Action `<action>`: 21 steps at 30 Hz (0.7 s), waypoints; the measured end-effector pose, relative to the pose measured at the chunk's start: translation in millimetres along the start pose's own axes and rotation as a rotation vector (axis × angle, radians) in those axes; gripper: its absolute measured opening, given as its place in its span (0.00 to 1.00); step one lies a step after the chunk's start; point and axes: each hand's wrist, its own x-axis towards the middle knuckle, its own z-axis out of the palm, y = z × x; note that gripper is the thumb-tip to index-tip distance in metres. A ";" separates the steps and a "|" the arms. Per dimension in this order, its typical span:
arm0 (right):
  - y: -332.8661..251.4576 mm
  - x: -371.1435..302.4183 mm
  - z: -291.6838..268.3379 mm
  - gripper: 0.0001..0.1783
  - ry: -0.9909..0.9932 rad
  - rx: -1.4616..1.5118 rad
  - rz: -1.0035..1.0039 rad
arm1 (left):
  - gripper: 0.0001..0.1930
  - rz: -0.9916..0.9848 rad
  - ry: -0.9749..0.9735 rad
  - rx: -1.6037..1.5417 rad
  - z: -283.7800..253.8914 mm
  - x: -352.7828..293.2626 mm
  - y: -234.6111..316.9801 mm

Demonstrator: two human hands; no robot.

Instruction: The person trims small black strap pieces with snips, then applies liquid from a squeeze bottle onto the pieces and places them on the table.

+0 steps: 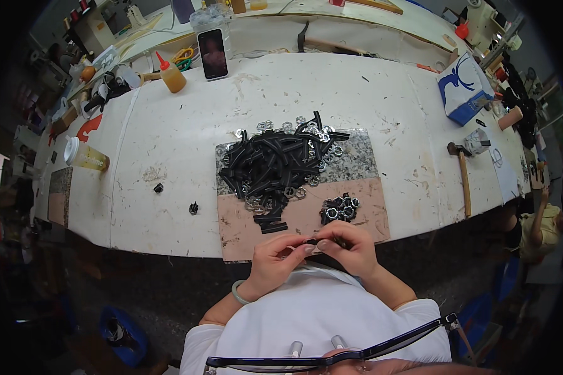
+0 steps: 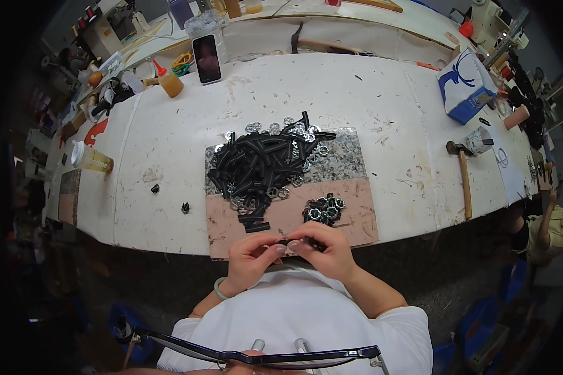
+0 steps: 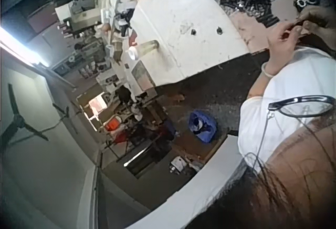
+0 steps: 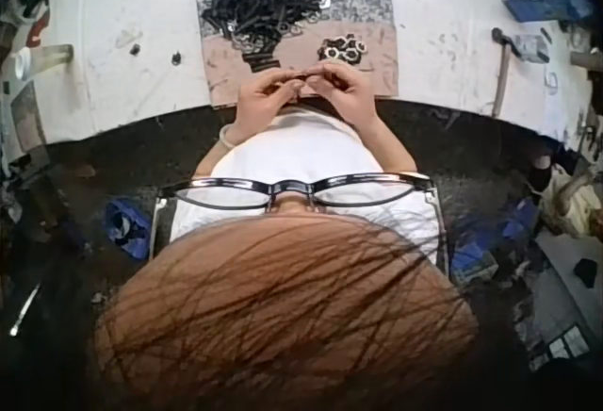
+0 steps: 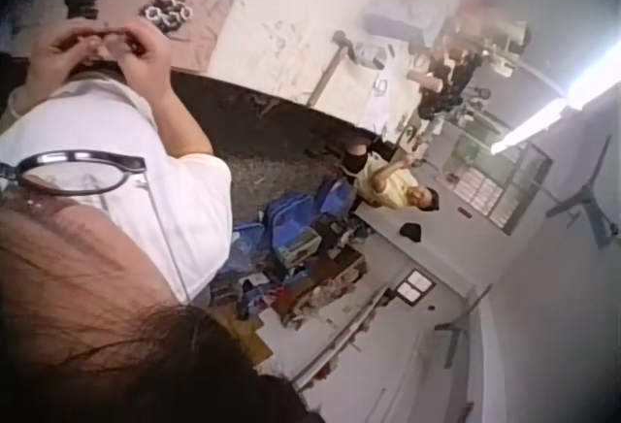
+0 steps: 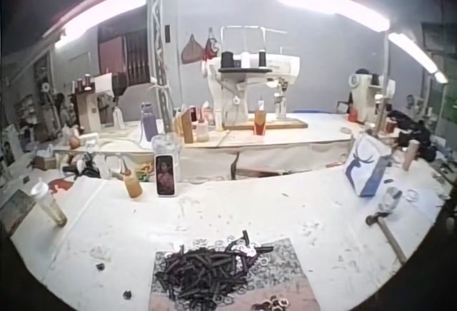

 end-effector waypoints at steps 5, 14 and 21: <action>-2.7 2.3 -7.0 0.07 -0.046 0.436 0.588 | 0.08 -0.109 0.028 -0.106 -1.9 0.3 -2.7; 5.8 -0.8 -0.1 0.08 0.054 0.631 0.656 | 0.05 -0.199 0.073 -0.172 -0.5 3.8 -5.8; 8.8 -0.5 -0.4 0.09 0.044 0.843 0.774 | 0.05 -0.271 0.114 -0.232 -1.8 5.2 -3.1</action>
